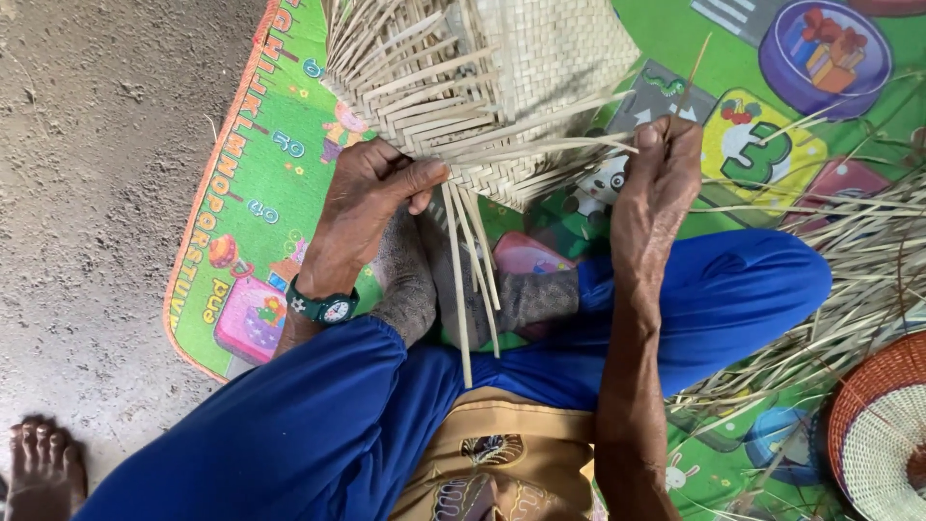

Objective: A person is weaving a basket using dried plant fibers while sitting on a floor mat.

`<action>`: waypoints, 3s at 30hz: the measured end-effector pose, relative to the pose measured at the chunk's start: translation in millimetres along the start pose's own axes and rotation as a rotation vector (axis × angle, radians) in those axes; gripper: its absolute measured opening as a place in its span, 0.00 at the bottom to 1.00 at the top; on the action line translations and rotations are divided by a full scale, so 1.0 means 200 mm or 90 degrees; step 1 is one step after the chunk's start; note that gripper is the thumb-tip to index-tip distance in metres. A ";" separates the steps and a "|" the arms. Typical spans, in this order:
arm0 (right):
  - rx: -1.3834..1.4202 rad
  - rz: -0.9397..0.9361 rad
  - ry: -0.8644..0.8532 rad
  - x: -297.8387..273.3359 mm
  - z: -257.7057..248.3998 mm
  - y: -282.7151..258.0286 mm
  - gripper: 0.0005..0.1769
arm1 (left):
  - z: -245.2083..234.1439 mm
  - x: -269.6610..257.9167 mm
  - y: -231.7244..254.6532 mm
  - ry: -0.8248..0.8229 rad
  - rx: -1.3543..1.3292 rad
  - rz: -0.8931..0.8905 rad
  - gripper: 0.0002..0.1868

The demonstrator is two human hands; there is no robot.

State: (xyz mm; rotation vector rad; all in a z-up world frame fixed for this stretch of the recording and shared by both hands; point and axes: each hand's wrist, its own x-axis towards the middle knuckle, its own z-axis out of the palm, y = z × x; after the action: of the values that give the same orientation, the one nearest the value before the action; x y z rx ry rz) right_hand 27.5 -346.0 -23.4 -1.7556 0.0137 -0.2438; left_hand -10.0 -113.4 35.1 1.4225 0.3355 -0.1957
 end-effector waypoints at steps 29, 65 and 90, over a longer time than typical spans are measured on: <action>-0.460 -0.442 -0.313 0.04 0.02 -0.45 0.23 | -0.03 -0.01 0.02 0.052 -0.021 0.028 0.11; -0.269 -0.404 -0.389 0.13 0.12 -0.36 0.21 | -0.07 0.02 0.05 -0.036 -0.048 -0.004 0.17; -0.277 -0.496 -0.319 0.13 0.35 -0.35 0.08 | -0.20 0.02 -0.07 0.048 -0.044 0.176 0.19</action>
State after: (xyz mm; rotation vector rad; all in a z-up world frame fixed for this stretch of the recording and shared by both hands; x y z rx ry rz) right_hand 56.9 -268.6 36.5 -2.1422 -1.0612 -0.3711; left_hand -15.5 -75.6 16.9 1.3935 0.2030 0.0940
